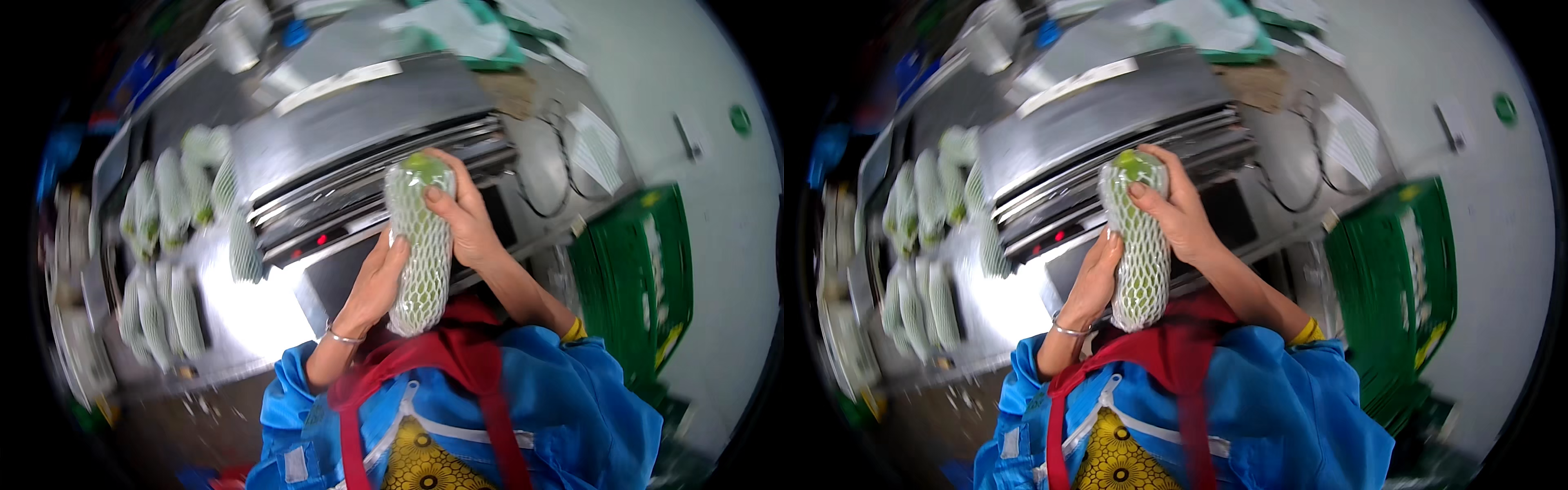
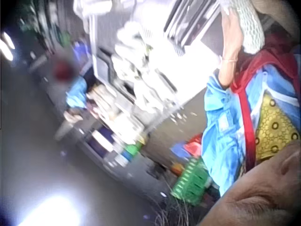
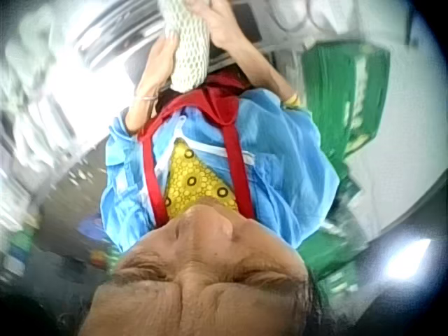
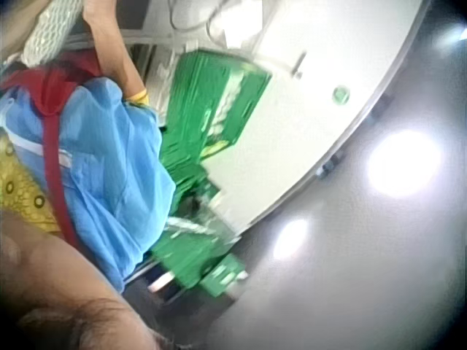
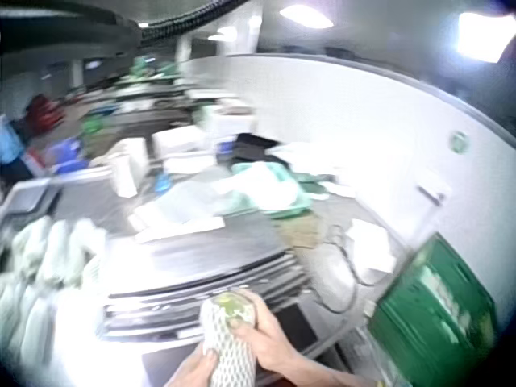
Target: The person wraps mesh-bagged cucumbers in plastic film using a heat-sealing machine. They place the mesh bag on the machine, pull a sheet of plastic over it, and press the machine to seal the package. The sealed items are then placed into a green crate. The person also applies labels to the packages and stacks the crates.
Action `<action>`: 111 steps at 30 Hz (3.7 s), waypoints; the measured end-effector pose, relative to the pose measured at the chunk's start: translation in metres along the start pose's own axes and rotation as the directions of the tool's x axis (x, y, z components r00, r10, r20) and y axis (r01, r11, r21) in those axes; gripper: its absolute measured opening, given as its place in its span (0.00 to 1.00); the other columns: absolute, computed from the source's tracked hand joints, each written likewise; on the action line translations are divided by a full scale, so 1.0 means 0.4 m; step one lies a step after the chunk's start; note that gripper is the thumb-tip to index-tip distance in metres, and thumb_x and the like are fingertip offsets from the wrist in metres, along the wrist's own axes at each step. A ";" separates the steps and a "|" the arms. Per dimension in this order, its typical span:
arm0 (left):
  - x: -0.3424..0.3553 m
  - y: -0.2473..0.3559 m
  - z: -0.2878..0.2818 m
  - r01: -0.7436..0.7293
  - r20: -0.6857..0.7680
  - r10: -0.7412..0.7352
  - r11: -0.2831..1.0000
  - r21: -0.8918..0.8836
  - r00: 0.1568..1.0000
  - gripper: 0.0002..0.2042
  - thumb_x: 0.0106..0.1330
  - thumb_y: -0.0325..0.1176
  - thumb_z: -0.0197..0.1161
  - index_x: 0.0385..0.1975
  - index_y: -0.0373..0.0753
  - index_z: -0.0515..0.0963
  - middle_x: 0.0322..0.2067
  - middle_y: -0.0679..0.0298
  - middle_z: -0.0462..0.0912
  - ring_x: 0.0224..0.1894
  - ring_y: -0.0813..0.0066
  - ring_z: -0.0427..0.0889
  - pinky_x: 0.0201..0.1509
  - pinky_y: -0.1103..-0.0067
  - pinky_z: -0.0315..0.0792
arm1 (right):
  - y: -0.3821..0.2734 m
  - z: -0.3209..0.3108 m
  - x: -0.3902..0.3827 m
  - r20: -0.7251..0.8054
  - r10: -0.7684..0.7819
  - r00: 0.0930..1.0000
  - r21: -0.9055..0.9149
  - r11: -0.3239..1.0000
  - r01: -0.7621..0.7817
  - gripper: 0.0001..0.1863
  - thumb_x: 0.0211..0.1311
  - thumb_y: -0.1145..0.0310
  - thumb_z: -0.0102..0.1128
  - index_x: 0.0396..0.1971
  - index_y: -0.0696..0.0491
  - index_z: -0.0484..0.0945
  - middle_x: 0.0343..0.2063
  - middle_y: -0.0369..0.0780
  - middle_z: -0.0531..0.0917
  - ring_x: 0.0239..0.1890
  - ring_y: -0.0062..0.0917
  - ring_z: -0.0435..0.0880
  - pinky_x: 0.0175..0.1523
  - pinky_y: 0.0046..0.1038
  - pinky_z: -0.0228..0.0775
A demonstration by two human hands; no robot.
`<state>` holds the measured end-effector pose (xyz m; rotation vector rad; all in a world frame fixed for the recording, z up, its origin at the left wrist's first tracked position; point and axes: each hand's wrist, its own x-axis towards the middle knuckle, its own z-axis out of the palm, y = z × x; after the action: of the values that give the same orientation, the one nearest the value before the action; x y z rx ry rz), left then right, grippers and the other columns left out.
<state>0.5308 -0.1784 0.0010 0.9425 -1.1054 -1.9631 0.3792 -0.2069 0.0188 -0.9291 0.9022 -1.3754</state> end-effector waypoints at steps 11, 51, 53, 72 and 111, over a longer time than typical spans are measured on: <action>0.198 -0.132 0.420 0.329 0.330 -0.389 0.918 0.223 0.860 0.23 0.71 0.43 0.36 0.53 0.29 0.64 0.47 0.56 0.73 0.47 0.72 0.74 0.51 0.78 0.68 | -0.110 -0.466 -0.283 -0.502 -0.147 0.852 0.137 0.959 0.247 0.28 0.67 0.54 0.41 0.62 0.52 0.52 0.54 0.38 0.67 0.55 0.22 0.66 0.60 0.24 0.57; 0.335 -0.282 0.843 0.238 0.284 -0.423 0.827 0.509 0.860 0.20 0.65 0.36 0.53 0.54 0.33 0.66 0.43 0.56 0.77 0.41 0.73 0.78 0.48 0.79 0.71 | -0.336 -1.593 -0.936 -0.964 0.038 0.264 -0.113 0.838 -0.534 0.49 0.51 0.47 0.60 0.63 0.58 0.45 0.59 0.50 0.59 0.59 0.37 0.63 0.60 0.35 0.56; 0.319 -0.274 0.826 0.245 0.249 -0.396 0.846 0.474 0.884 0.20 0.65 0.37 0.54 0.53 0.33 0.67 0.43 0.55 0.77 0.40 0.74 0.78 0.46 0.79 0.72 | -0.341 -1.582 -0.914 -0.973 0.048 0.228 -0.063 0.889 -0.453 0.47 0.51 0.50 0.61 0.63 0.58 0.46 0.57 0.49 0.62 0.56 0.37 0.65 0.59 0.36 0.57; 0.192 -0.296 0.642 0.338 0.035 -0.377 0.864 0.375 0.926 0.22 0.64 0.39 0.55 0.54 0.34 0.65 0.43 0.56 0.77 0.40 0.74 0.78 0.45 0.81 0.69 | -0.355 -1.539 -0.890 -0.990 0.027 0.137 -0.045 0.864 -0.501 0.45 0.46 0.58 0.66 0.60 0.61 0.51 0.52 0.50 0.67 0.51 0.38 0.71 0.52 0.37 0.65; -0.107 -0.149 -0.830 0.302 -0.631 -0.056 0.908 0.290 0.774 0.38 0.41 0.36 0.67 0.56 0.33 0.62 0.45 0.52 0.75 0.44 0.62 0.76 0.51 0.74 0.68 | -0.264 -0.222 0.122 -0.014 -0.037 0.999 -0.985 0.170 -0.008 0.14 0.58 0.71 0.52 0.43 0.62 0.74 0.36 0.43 0.80 0.41 0.26 0.77 0.50 0.25 0.64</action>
<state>0.8185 -0.2498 -0.1658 1.8069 -1.0324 -1.4037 0.2568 -0.2551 0.0833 -1.9099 1.9285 -0.6060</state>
